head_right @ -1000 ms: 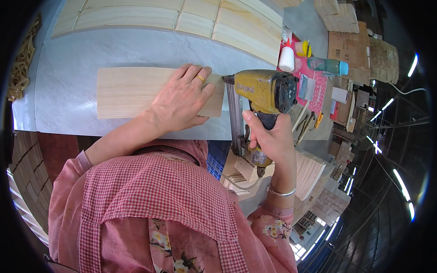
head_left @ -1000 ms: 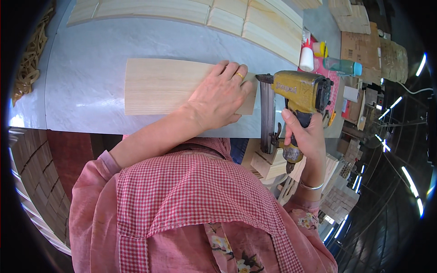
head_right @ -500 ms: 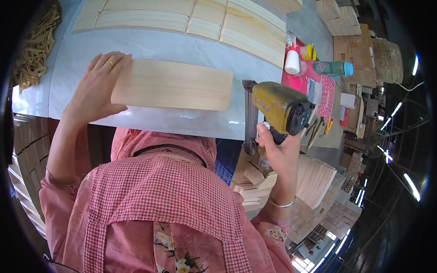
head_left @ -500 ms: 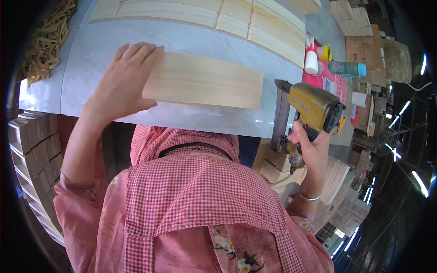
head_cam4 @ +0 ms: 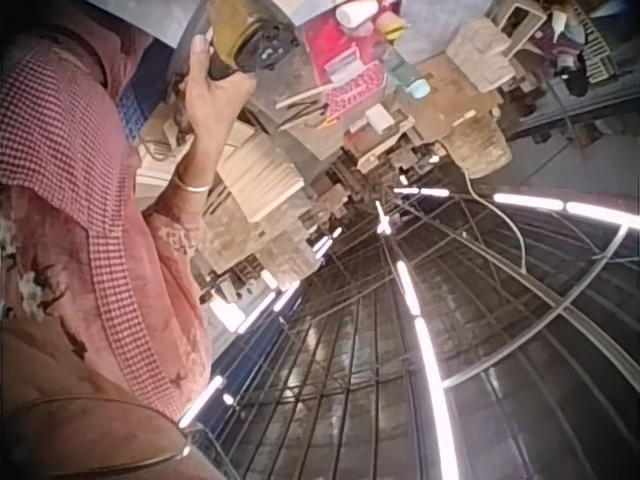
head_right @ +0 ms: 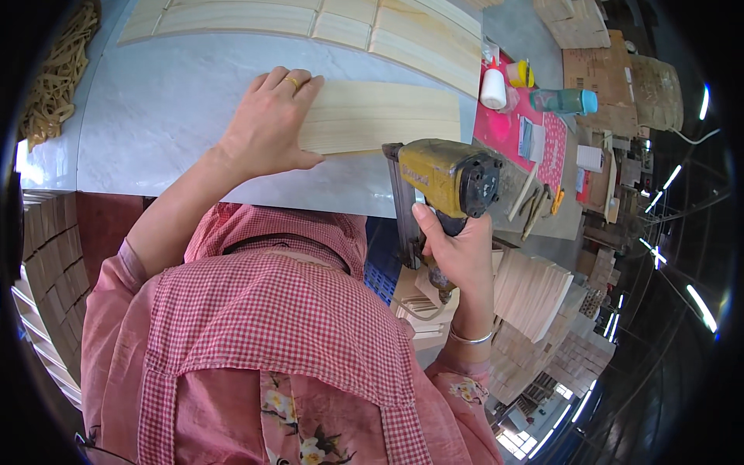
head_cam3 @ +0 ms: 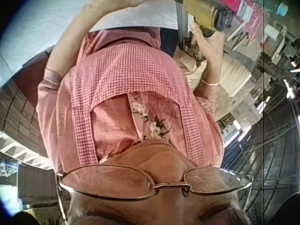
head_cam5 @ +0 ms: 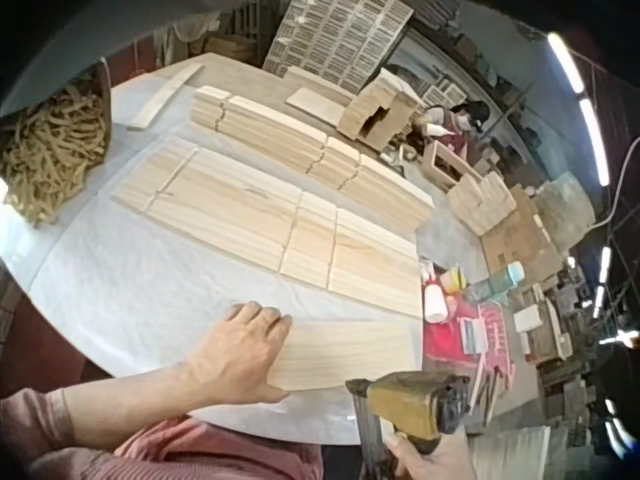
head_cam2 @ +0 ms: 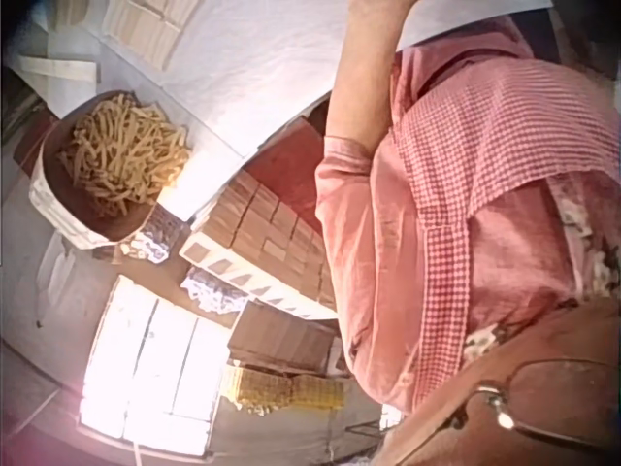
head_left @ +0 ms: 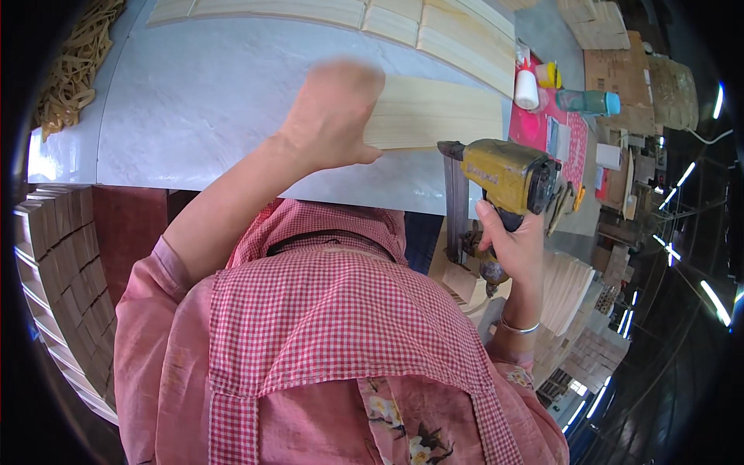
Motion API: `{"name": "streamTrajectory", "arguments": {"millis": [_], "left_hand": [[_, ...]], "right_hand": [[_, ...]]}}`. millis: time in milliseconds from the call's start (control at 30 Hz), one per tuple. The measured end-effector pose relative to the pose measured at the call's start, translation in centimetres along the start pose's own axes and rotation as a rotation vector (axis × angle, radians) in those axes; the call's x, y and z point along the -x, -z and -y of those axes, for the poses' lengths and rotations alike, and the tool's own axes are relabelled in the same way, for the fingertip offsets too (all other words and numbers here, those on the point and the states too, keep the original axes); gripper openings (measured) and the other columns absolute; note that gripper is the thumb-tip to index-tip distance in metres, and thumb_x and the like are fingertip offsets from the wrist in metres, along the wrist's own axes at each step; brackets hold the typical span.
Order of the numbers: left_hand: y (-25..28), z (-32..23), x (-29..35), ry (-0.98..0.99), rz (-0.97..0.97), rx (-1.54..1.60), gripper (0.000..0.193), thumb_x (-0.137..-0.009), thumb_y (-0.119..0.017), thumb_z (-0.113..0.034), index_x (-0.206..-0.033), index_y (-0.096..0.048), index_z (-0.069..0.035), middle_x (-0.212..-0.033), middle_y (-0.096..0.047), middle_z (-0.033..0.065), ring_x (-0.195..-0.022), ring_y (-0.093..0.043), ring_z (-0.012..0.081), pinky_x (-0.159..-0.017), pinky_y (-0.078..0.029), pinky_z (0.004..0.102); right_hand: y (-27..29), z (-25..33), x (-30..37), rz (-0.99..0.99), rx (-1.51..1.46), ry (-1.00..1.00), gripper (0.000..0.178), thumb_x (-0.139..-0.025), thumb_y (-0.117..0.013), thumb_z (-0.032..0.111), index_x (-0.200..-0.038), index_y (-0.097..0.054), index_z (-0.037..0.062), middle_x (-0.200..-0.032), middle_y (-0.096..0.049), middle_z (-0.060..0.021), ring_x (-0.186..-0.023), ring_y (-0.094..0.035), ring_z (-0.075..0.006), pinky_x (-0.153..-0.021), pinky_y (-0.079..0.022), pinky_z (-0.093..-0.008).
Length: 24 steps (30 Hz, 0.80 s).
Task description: Assemble small wooden boxes using glue and a pneumatic nail gun.
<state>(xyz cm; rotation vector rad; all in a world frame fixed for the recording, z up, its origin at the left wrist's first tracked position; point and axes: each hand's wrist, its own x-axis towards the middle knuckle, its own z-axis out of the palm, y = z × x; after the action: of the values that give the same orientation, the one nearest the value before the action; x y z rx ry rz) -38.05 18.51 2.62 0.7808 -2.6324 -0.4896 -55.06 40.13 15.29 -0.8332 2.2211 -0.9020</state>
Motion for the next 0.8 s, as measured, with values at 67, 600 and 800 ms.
{"name": "streamTrajectory", "arguments": {"millis": [67, 600, 800], "left_hand": [[-0.2, 0.0, 0.1, 0.001, -0.007, 0.001, 0.086, -0.062, -0.084, -0.037, -0.134, -0.055, -0.001, -0.128, -0.06, 0.0148, -0.116, -0.055, 0.0301, -0.107, -0.042, 0.0411], [-0.9, 0.2, 0.1, -0.024, -0.134, 0.017, 0.077, -0.059, -0.086, -0.036, -0.123, -0.06, -0.001, -0.117, -0.063, 0.0144, -0.107, -0.056, 0.0288, -0.103, -0.043, 0.0413], [-0.9, 0.6, 0.5, -0.045, -0.136, 0.072, 0.081, -0.061, -0.085, -0.035, -0.13, -0.057, -0.002, -0.124, -0.06, 0.0155, -0.112, -0.056, 0.0302, -0.108, -0.041, 0.0436]], "right_hand": [[0.0, 0.0, -0.1, 0.001, 0.002, -0.008, 0.015, -0.09, -0.074, 0.01, -0.095, -0.068, -0.0027, -0.063, -0.061, -0.0008, -0.044, -0.051, -0.0092, -0.043, -0.042, -0.0222], [0.4, 1.2, -0.8, 0.029, 0.031, -0.076, 0.017, -0.091, -0.074, 0.012, -0.096, -0.067, -0.0026, -0.065, -0.061, -0.0011, -0.045, -0.05, -0.0087, -0.042, -0.041, -0.0215], [0.7, 1.4, -0.9, 0.076, 0.101, -0.131, 0.017, -0.091, -0.074, 0.01, -0.099, -0.066, -0.0026, -0.067, -0.062, -0.0016, -0.045, -0.05, -0.0085, -0.042, -0.041, -0.0211]]}}
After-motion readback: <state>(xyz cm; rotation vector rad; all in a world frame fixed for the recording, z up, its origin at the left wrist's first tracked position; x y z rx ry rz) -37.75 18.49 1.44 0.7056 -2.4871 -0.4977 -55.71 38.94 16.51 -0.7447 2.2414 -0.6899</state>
